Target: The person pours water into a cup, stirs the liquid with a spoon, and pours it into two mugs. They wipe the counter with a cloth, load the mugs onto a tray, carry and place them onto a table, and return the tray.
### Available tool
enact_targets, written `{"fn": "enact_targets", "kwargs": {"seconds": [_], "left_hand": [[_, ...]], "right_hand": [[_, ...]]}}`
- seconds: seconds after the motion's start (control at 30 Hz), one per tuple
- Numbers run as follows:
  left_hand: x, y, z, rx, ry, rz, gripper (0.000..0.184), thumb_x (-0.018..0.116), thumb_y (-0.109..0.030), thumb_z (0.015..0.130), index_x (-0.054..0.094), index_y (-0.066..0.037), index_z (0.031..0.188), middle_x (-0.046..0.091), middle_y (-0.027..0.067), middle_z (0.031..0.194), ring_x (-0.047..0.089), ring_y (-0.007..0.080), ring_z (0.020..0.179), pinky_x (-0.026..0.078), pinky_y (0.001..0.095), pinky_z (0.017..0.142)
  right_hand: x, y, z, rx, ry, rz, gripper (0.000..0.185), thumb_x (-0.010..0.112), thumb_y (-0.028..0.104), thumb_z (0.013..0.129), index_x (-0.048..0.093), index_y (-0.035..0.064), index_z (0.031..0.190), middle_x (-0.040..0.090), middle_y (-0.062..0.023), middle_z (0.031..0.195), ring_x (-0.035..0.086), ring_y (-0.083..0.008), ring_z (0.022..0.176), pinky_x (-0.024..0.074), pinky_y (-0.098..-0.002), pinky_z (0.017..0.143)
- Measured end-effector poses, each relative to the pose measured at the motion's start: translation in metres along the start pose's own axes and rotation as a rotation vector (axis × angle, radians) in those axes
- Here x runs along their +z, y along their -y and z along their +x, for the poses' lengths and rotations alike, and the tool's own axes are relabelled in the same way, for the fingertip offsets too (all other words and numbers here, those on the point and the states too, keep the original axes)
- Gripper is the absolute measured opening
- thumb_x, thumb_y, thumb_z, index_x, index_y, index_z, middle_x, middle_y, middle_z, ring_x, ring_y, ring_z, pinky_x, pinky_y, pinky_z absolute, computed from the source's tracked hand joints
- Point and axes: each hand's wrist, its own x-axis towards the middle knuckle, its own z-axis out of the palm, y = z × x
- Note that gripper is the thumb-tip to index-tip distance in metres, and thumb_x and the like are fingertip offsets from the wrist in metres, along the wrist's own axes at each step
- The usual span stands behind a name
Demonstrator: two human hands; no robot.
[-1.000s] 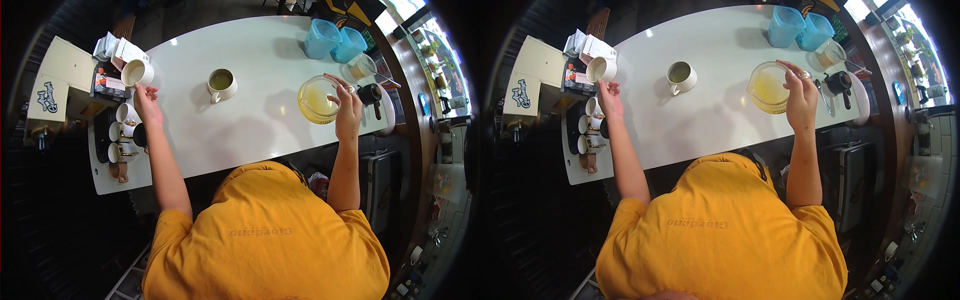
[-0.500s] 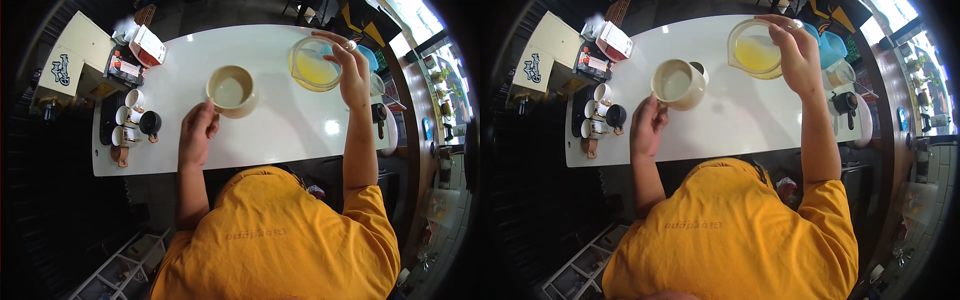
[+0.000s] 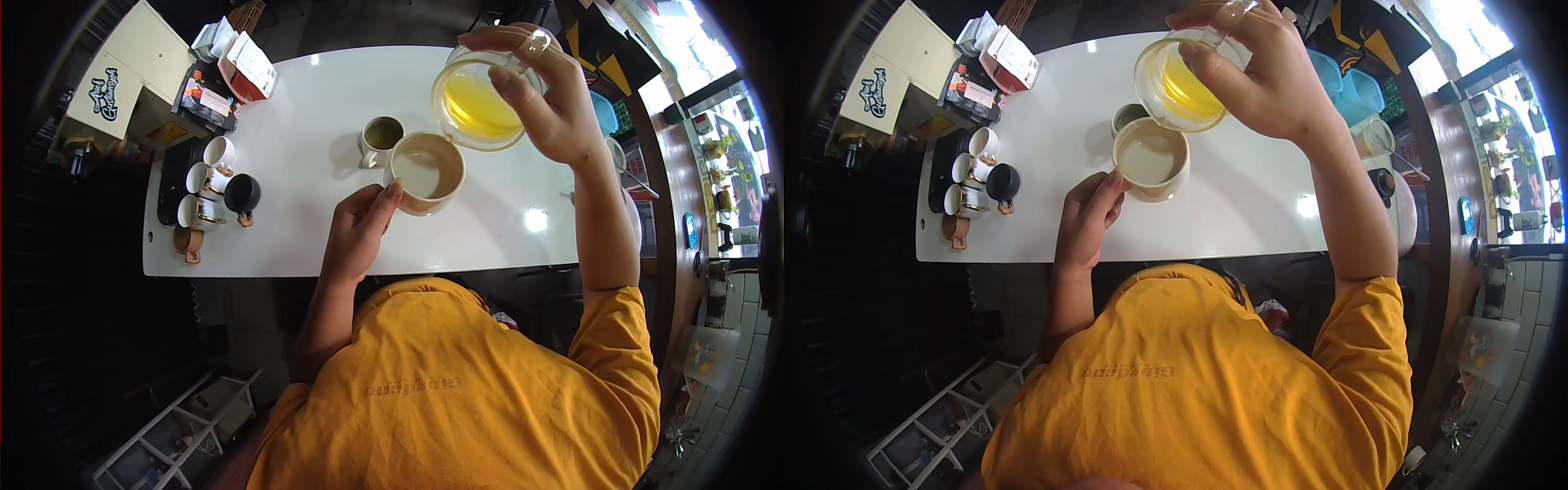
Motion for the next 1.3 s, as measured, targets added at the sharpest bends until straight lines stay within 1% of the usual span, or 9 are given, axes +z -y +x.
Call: {"fn": "enact_targets", "kwargs": {"seconds": [0.03, 0.2, 0.33, 0.63, 0.7, 0.97, 1.03, 1.27, 1.3], "left_hand": [[0.001, 0.0, 0.0, -0.003, -0.042, 0.016, 0.035, 0.06, -0.032, 0.094, 0.059, -0.007, 0.07, 0.035, -0.0093, 0.058, 0.026, 0.0015, 0.054, 0.021, 0.0218, 0.048], [0.0, -0.001, 0.001, -0.004, -0.053, -0.001, 0.035, 0.061, -0.033, 0.094, 0.059, -0.007, 0.07, 0.034, -0.0097, 0.057, 0.026, 0.0014, 0.054, 0.02, 0.0219, 0.048], [0.0, -0.001, 0.001, -0.004, -0.064, -0.015, 0.034, 0.061, -0.033, 0.094, 0.059, -0.007, 0.071, 0.034, -0.0098, 0.057, 0.025, 0.0015, 0.054, 0.02, 0.0218, 0.048], [0.0, -0.001, 0.001, -0.025, -0.058, -0.083, 0.033, 0.06, -0.032, 0.094, 0.059, -0.009, 0.071, 0.036, -0.0096, 0.057, 0.026, 0.0012, 0.053, 0.021, 0.0212, 0.047], [0.001, -0.001, 0.001, -0.022, -0.058, -0.086, 0.033, 0.06, -0.032, 0.094, 0.059, -0.009, 0.07, 0.036, -0.0095, 0.057, 0.027, 0.0013, 0.053, 0.021, 0.0211, 0.047], [0.002, -0.001, 0.002, -0.018, -0.039, -0.071, 0.036, 0.06, -0.032, 0.094, 0.055, -0.011, 0.066, 0.036, -0.0088, 0.057, 0.027, 0.0018, 0.052, 0.021, 0.0215, 0.047], [-0.001, 0.001, 0.003, -0.036, 0.003, -0.065, 0.028, 0.06, -0.031, 0.094, 0.058, -0.01, 0.075, 0.043, -0.0061, 0.065, 0.034, 0.0018, 0.056, 0.026, 0.0185, 0.048], [0.002, -0.001, 0.002, -0.032, 0.005, -0.071, 0.028, 0.059, -0.031, 0.094, 0.058, -0.01, 0.076, 0.044, -0.0059, 0.065, 0.035, 0.0019, 0.056, 0.026, 0.0183, 0.048], [0.005, -0.003, 0.002, -0.031, -0.013, -0.074, 0.031, 0.059, -0.031, 0.094, 0.057, -0.01, 0.071, 0.04, -0.007, 0.061, 0.031, 0.0019, 0.054, 0.024, 0.0198, 0.047]], "right_hand": [[0.0, 0.001, 0.002, -0.002, 0.003, -0.001, 0.035, 0.052, 0.022, 0.085, 0.067, 0.0013, 0.109, 0.066, -0.015, 0.112, 0.061, -0.0274, 0.106, 0.0438, -0.0387, 0.096], [0.001, 0.004, 0.011, -0.086, 0.082, -0.038, 0.034, 0.054, 0.024, 0.085, 0.067, 0.0013, 0.107, 0.066, -0.0145, 0.109, 0.061, -0.0283, 0.1, 0.0451, -0.0387, 0.092], [0.001, 0.009, 0.016, -0.154, 0.104, -0.103, 0.033, 0.054, 0.024, 0.085, 0.066, 0.0016, 0.106, 0.066, -0.0145, 0.109, 0.06, -0.0281, 0.099, 0.0444, -0.039, 0.092], [0.0, 0.017, 0.021, -0.176, 0.13, -0.154, 0.031, 0.056, 0.023, 0.083, 0.067, 0.0013, 0.102, 0.066, -0.0133, 0.109, 0.059, -0.0285, 0.103, 0.041, -0.04, 0.096], [0.0, 0.017, 0.022, -0.236, 0.129, -0.184, 0.029, 0.057, 0.022, 0.083, 0.067, 0.0011, 0.101, 0.066, -0.0133, 0.109, 0.058, -0.0286, 0.104, 0.0398, -0.0407, 0.098], [-0.004, 0.023, 0.024, -0.225, 0.142, -0.212, 0.027, 0.058, 0.021, 0.082, 0.068, 0.0012, 0.098, 0.067, -0.0132, 0.109, 0.058, -0.0281, 0.105, 0.0383, -0.0416, 0.1], [-0.006, 0.024, 0.024, -0.217, 0.151, -0.203, 0.027, 0.058, 0.021, 0.082, 0.068, 0.0012, 0.098, 0.067, -0.0132, 0.109, 0.058, -0.0277, 0.106, 0.0385, -0.0415, 0.1], [-0.008, 0.025, 0.022, -0.234, 0.137, -0.232, 0.027, 0.057, 0.019, 0.081, 0.068, 0.0001, 0.098, 0.067, -0.0139, 0.109, 0.06, -0.0284, 0.102, 0.0413, -0.0397, 0.097], [-0.008, 0.025, 0.022, -0.238, 0.138, -0.238, 0.027, 0.057, 0.019, 0.081, 0.068, 0.0002, 0.098, 0.067, -0.0139, 0.108, 0.06, -0.0284, 0.101, 0.0416, -0.0395, 0.097]]}}
